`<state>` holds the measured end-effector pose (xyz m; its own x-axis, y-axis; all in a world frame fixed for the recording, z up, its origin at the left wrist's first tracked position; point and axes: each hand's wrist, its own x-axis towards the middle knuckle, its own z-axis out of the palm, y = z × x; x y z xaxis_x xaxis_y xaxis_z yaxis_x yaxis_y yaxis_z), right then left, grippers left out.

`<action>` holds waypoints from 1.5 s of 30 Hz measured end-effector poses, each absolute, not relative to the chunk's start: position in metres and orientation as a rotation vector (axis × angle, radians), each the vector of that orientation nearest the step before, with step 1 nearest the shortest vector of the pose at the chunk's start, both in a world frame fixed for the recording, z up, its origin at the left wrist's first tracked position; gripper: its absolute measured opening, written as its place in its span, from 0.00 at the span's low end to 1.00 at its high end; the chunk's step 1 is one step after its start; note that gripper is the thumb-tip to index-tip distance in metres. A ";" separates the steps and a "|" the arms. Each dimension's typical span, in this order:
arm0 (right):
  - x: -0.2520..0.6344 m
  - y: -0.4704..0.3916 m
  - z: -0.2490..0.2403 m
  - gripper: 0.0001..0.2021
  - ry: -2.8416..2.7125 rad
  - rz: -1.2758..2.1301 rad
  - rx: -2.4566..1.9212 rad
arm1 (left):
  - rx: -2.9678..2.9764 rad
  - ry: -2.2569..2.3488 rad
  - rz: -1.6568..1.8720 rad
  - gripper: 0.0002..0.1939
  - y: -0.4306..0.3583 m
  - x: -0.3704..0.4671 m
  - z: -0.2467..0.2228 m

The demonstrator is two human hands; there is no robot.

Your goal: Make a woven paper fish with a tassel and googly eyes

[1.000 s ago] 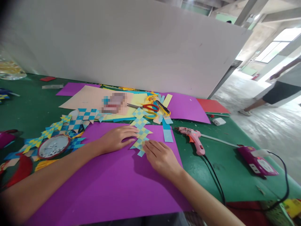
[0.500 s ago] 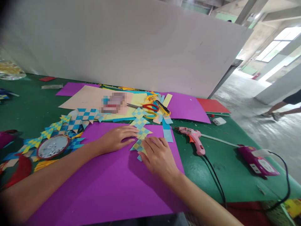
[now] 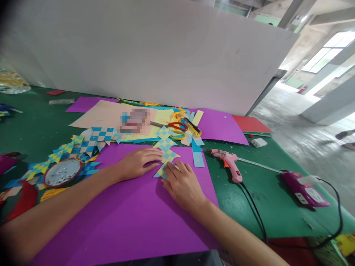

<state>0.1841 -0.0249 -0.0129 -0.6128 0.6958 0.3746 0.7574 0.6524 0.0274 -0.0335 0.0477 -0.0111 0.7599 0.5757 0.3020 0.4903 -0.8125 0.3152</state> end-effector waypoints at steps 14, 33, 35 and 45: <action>0.184 -0.029 -0.015 0.18 -2.539 -0.139 -1.069 | 2.741 0.851 0.553 0.14 0.047 -0.033 -0.010; 0.183 -0.031 -0.021 0.19 -2.544 -0.187 -1.075 | 2.733 0.852 0.564 0.14 0.047 -0.033 -0.009; 0.183 -0.031 -0.022 0.19 -2.543 -0.189 -1.072 | 2.733 0.844 0.574 0.14 0.047 -0.033 -0.009; 0.182 -0.032 -0.020 0.27 -2.509 -0.089 -1.197 | 2.729 0.840 0.568 0.14 0.047 -0.032 -0.008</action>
<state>0.1824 -0.0319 -0.0197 -0.5774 0.7403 0.3443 0.7629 0.6394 -0.0956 -0.0322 0.0466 -0.0080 0.7606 0.5783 0.2952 0.4894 -0.8094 0.3247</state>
